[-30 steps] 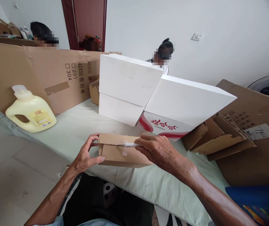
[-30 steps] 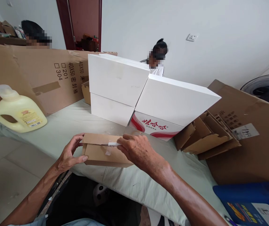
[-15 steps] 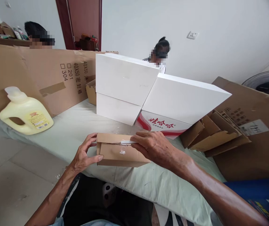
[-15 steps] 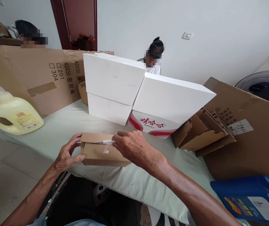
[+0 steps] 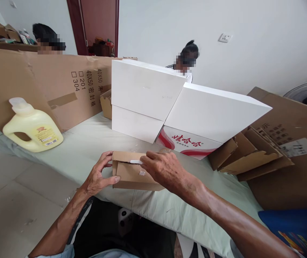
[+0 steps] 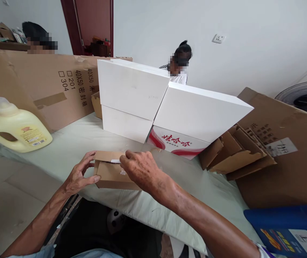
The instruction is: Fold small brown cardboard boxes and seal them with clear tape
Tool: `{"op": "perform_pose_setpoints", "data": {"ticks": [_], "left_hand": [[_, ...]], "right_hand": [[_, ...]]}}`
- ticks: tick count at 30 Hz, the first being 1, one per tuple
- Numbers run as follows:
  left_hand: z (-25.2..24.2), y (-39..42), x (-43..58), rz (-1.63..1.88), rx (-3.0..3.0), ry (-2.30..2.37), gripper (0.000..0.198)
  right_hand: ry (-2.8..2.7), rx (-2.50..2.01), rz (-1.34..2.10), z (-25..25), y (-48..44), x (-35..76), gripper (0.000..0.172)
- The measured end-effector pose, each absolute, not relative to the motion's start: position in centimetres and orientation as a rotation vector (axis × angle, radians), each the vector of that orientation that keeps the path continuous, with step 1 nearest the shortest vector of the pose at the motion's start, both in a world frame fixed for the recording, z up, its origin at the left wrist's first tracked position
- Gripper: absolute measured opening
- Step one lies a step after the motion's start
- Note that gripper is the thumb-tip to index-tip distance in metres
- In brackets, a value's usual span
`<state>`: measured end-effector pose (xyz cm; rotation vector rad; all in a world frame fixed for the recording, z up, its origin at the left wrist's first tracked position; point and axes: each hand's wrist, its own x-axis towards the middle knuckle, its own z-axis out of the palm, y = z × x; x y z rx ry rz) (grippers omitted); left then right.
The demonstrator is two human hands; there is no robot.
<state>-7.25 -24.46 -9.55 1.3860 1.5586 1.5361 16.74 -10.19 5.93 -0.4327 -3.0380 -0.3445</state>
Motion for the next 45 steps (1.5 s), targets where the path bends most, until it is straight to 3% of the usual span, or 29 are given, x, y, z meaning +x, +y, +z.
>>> {"op": "perform_pose_setpoints", "data": {"ticks": [8, 17, 21, 27, 32, 35, 38, 43, 45], "left_hand": [[-10.1, -24.3, -7.6, 1.540, 1.393, 1.565, 0.067], [-9.0, -24.7, -7.8, 1.513, 1.392, 1.636, 0.072], [-8.6, -24.9, -8.1, 1.428, 1.479, 1.623, 0.077], [-8.3, -24.8, -8.4, 1.370, 1.508, 1.673, 0.075], [-8.4, -24.8, -8.8, 1.334, 1.562, 1.721, 0.075], [-8.5, -24.7, -9.2, 1.277, 1.617, 1.761, 0.072], [-8.2, -24.8, -9.4, 1.233, 1.698, 1.812, 0.064], [-6.2, -25.4, -8.7, 1.175, 1.924, 1.908, 0.052], [-5.3, -25.7, -7.9, 1.163, 2.003, 1.961, 0.047]], "right_hand": [[-3.039, -0.391, -0.638, 6.3, -12.5, 17.3, 0.030], [-3.028, -0.447, -0.617, 5.6, -8.7, 21.5, 0.028], [-3.034, -0.458, -0.450, 5.3, -5.6, 23.5, 0.024], [-2.719, -0.487, 0.130, 5.9, -3.6, 28.2, 0.030], [-2.319, -0.960, 0.080, -4.0, -4.3, 33.6, 0.036], [-2.268, -1.014, -0.061, -11.6, -5.7, 35.6, 0.041], [-2.279, -0.998, -0.041, -15.0, -7.0, 36.1, 0.040], [-2.167, -0.874, 0.039, -10.6, -8.3, 32.8, 0.022], [-2.139, -0.734, 0.072, -7.5, -9.1, 30.2, 0.025]]}}
